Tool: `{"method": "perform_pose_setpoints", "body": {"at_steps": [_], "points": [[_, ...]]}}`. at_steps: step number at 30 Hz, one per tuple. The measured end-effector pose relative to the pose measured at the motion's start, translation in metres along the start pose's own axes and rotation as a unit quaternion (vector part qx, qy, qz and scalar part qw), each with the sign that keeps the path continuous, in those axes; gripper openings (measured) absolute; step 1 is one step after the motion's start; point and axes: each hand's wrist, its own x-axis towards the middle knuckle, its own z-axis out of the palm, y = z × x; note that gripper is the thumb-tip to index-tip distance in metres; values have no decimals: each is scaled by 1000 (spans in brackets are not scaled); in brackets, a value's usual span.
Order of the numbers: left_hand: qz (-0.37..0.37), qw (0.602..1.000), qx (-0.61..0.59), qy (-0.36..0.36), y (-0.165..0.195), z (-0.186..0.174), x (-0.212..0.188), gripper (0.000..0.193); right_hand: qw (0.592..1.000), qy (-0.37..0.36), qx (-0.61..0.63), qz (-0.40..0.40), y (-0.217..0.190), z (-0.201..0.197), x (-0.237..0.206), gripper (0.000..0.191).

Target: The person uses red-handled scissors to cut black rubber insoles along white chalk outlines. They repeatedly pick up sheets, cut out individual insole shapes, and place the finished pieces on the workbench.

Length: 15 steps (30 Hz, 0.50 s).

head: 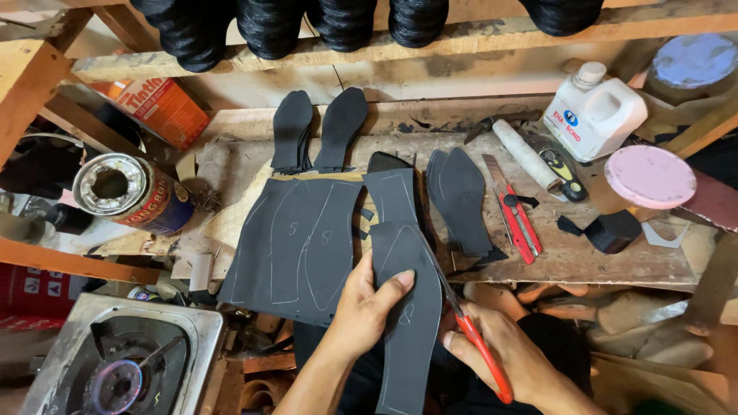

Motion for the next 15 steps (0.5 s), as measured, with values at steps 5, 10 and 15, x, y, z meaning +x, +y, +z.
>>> {"method": "perform_pose_setpoints", "body": {"at_steps": [5,10,15], "points": [[6,1000,5,-3,-1,4,-4,37,1000,3,14,18,3,2,-3,29],[-19,1000,-5,9,-3,6,-8,38,985,0,13,174,2,5,-9,31],[-14,1000,-8,3,-4,7,-10,36,994,-12,77,71,1,5,-13,31]]}}
